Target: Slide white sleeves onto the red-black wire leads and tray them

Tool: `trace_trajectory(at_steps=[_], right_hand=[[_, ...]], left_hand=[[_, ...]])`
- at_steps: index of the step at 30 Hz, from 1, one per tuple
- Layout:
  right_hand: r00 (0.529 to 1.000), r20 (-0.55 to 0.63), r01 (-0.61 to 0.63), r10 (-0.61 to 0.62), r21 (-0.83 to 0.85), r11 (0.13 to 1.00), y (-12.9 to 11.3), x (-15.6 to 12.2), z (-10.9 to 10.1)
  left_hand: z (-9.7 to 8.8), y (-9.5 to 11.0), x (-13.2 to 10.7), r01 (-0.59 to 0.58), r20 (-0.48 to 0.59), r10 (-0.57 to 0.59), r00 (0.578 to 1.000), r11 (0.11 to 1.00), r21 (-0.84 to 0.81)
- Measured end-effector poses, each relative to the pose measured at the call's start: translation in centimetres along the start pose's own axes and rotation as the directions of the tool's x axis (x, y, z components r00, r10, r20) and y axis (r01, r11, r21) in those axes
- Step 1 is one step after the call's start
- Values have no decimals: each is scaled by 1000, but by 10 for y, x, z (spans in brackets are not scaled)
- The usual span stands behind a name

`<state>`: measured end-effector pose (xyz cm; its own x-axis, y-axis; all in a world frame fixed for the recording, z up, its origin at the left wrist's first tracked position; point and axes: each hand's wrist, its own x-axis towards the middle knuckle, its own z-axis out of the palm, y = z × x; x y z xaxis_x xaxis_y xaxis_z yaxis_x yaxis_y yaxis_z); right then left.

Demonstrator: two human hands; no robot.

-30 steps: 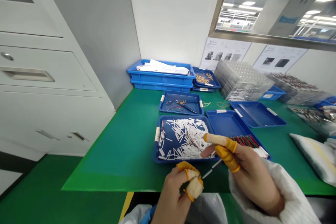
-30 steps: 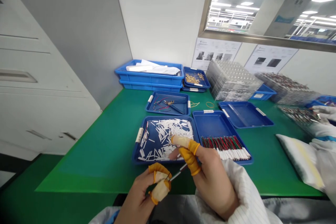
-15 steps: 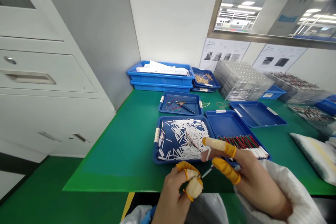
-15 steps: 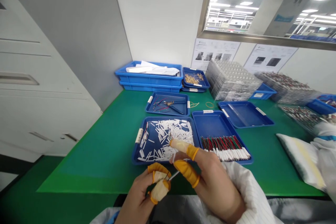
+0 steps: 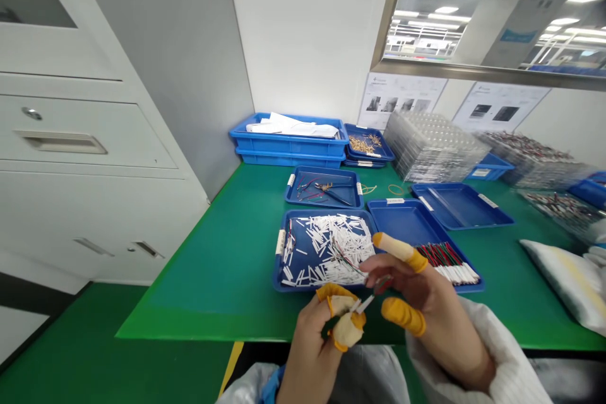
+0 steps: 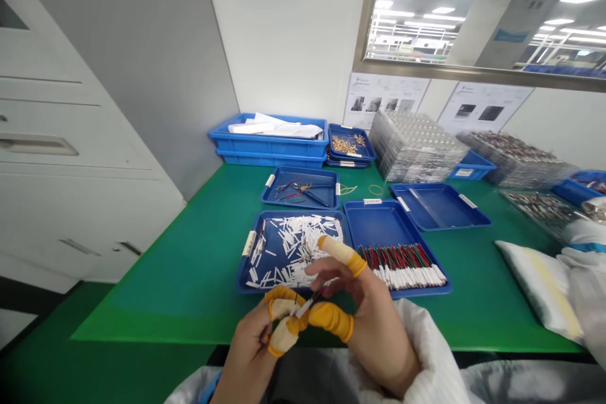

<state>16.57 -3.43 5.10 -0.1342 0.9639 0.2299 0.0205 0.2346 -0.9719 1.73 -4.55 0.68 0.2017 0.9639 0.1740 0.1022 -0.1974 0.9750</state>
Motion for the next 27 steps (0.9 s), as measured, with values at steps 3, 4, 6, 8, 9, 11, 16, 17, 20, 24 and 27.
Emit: trace_trajectory(at_steps=[3,4,6,8,9,11,16,17,20,24,27], right_hand=[[999,38,11,-11,7,1000,-3,3,-5],[998,54,18,-17,-9,1000,-4,3,-7],[997,64,34,-31,-51,998,-7,4,-9],[998,55,40,-34,-105,994,-9,4,-11],[998,43,42,-37,-133,990,-10,4,-11],[998,29,55,-51,-171,984,-12,3,-11],[997,-33,71,-75,-124,990,-12,-6,-7],[995,-63,71,-77,-101,992,-12,-8,-7],[986,-139,90,-96,-49,995,-10,-14,-10],[967,-227,118,-115,-3,993,-8,-20,-14],[963,-247,120,-106,42,992,-5,-24,-13]], left_hand=[[0,0,-2,10,17,-10,1000,1000,14],[-2,0,-3,11,36,-12,999,1000,15],[-8,-1,-5,4,62,-4,998,1000,3],[-14,1,-5,-10,69,10,998,1000,-2],[-17,4,-4,-19,74,18,997,1000,16],[-17,12,-2,-43,103,33,994,994,96],[0,36,3,-184,98,162,982,935,304],[3,38,2,-207,94,187,978,924,321],[5,39,-4,-219,109,193,975,922,320],[0,31,-12,-128,162,80,984,943,308],[-1,27,-18,-123,137,80,987,933,338]])
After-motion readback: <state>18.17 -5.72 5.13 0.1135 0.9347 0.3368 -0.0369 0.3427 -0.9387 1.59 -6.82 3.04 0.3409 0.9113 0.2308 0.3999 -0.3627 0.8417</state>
